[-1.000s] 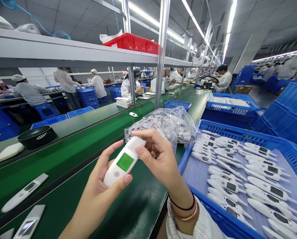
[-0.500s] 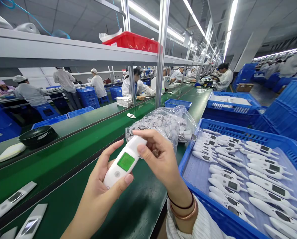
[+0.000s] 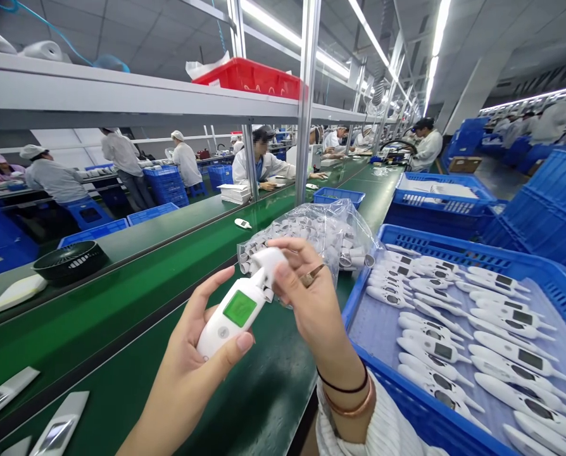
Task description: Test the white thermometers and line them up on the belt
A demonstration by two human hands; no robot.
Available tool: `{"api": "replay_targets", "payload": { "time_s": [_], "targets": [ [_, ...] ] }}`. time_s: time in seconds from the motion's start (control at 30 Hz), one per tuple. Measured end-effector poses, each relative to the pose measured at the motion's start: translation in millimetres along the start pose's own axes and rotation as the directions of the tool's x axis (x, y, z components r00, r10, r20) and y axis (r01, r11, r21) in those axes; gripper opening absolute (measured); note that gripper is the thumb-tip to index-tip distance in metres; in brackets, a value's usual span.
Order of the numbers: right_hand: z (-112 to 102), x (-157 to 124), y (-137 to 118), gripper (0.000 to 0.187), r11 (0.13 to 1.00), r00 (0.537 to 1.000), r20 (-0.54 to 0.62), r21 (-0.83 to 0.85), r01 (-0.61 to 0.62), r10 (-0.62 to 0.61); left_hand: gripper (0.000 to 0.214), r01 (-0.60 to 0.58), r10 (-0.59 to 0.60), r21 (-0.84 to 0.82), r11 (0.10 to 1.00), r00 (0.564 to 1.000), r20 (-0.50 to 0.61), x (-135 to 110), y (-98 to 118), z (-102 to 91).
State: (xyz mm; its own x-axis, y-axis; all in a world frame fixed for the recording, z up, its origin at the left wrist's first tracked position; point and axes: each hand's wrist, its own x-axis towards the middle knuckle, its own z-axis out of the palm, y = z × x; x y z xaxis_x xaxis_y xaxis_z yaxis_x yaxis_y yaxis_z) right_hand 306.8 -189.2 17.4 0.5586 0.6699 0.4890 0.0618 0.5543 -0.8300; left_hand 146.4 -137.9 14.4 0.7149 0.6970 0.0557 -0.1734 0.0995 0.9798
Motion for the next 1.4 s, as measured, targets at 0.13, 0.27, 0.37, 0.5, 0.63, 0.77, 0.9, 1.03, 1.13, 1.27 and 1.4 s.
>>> {"api": "replay_targets", "payload": {
  "time_s": [0.13, 0.27, 0.37, 0.5, 0.63, 0.77, 0.9, 1.03, 1.13, 1.27, 1.4],
  "targets": [
    [0.8, -6.9, -2.7, 0.024, 0.985, 0.995, 0.055, -0.144, 0.091, -0.084, 0.070, -0.007, 0.007, 0.006, 1.000, 0.999, 0.031, 0.6, -1.3, -2.4],
    [0.3, -9.0, -1.9, 0.024, 0.974, 0.991, 0.022, -0.184, 0.130, -0.129, 0.070, -0.007, 0.007, 0.019, 1.000, 1.000, 0.007, 0.9, -0.6, -2.1],
    [-0.4, -7.5, 0.5, 0.022, 0.976, 0.992, 0.033, -0.177, 0.125, -0.121, 0.070, -0.006, 0.005, 0.029, 1.000, 1.000, 0.018, 1.2, -1.0, -2.3],
    [-0.6, -7.6, 4.4, 0.021, 0.977, 0.989, 0.006, -0.153, 0.146, -0.147, 0.068, -0.019, 0.016, 0.081, 0.997, 0.999, 0.043, 0.9, -3.3, -3.7],
    [0.1, -14.1, 9.0, 0.021, 0.968, 0.985, 0.055, -0.188, 0.168, -0.160, 0.057, -0.065, 0.056, 0.128, 0.990, 0.996, 0.071, 1.1, -4.1, -2.9],
    [0.0, -16.2, 24.8, 0.031, 0.965, 0.989, 0.064, -0.219, 0.146, -0.135, 0.051, -0.135, 0.125, 0.256, 0.957, 0.991, 0.056, 5.5, -10.1, -5.3],
    [-13.0, -6.5, 64.4, 0.046, 0.811, 0.996, 0.083, -0.581, 0.064, -0.018, 0.037, -0.214, 0.272, 0.682, 0.699, 0.962, 0.022, 8.1, -40.2, -31.6],
    [-35.8, 6.7, 120.9, 0.032, 0.398, 0.990, 0.062, -0.918, 0.005, 0.130, 0.035, -0.033, 0.296, 0.898, 0.439, 0.949, -0.110, -12.4, -88.8, -94.3],
    [-55.2, 12.6, 159.0, 0.024, 0.296, 0.979, 0.078, -0.955, 0.018, 0.189, 0.034, 0.214, 0.331, 0.941, 0.263, 0.896, -0.296, -44.4, -115.7, -146.1],
    [-78.5, 13.4, 191.9, 0.025, 0.163, 0.938, 0.215, -0.971, 0.175, 0.271, 0.031, 0.520, 0.453, 0.853, 0.046, 0.750, -0.482, -82.4, -129.8, -190.1],
    [-86.3, 7.0, 203.9, 0.021, 0.141, 0.918, 0.270, -0.961, 0.238, 0.290, 0.034, 0.687, 0.566, 0.722, -0.083, 0.629, -0.534, -97.4, -132.9, -198.5]
  ]
}}
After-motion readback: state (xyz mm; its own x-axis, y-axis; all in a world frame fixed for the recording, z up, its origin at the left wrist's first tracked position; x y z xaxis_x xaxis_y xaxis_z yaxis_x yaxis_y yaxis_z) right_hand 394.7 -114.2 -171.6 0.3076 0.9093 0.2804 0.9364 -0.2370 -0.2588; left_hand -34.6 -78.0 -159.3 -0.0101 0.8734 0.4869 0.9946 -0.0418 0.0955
